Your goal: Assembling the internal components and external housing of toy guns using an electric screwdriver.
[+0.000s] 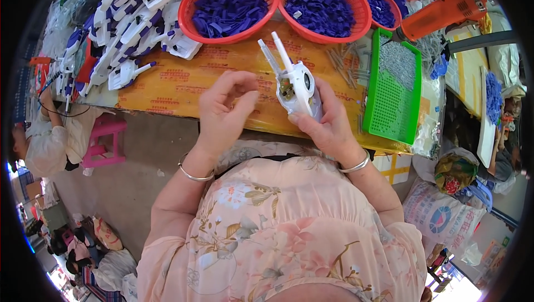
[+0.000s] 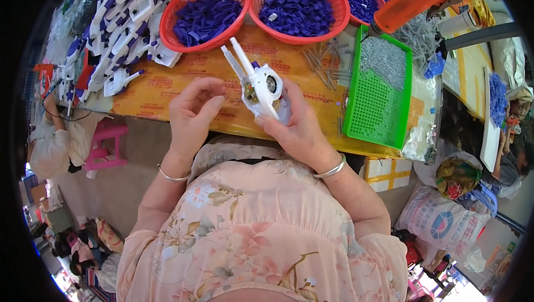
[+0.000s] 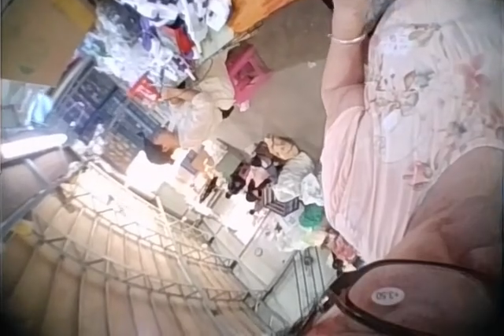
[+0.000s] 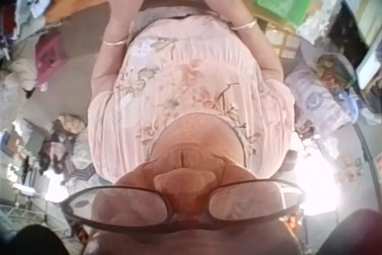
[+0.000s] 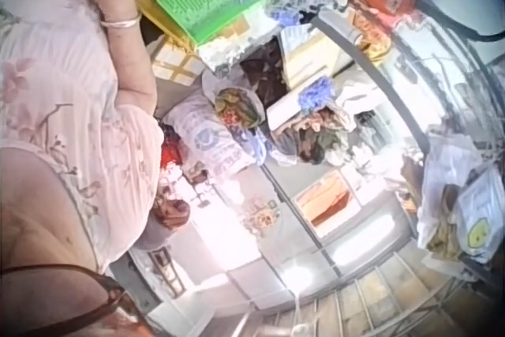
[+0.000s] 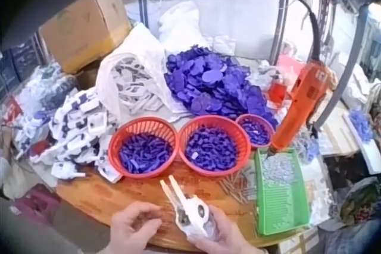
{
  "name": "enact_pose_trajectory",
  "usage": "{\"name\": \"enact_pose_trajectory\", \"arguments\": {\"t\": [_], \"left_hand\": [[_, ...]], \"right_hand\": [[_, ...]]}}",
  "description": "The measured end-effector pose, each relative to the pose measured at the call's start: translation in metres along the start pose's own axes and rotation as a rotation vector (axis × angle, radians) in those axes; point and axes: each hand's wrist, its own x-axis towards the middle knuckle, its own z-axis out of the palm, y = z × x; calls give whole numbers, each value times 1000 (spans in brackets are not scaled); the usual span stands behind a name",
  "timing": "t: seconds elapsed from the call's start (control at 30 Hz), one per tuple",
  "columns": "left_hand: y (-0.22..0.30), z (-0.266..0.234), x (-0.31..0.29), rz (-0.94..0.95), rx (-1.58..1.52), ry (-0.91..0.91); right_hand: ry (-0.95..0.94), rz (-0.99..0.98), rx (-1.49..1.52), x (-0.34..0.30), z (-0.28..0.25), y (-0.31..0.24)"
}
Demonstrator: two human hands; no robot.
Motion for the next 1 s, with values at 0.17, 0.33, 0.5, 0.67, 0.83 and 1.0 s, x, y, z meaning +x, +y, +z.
{"name": "enact_pose_trajectory", "arguments": {"t": [0.17,0.33,0.5,0.67,0.83,1.0], "left_hand": [[6,22,7,481,393,-32],[-7,31,7,514,445,47],[-14,32,11,556,420,75],[-17,32,13,594,444,78],[-18,32,13,635,465,86],[-19,31,12,663,484,97]], "right_hand": [[83,-202,-268,1,6,4],[83,-233,-306,1,6,9],[93,-197,-346,0,6,7],[100,-213,-348,0,5,8],[93,-197,-327,0,5,6],[88,-173,-304,-1,5,4]]}}
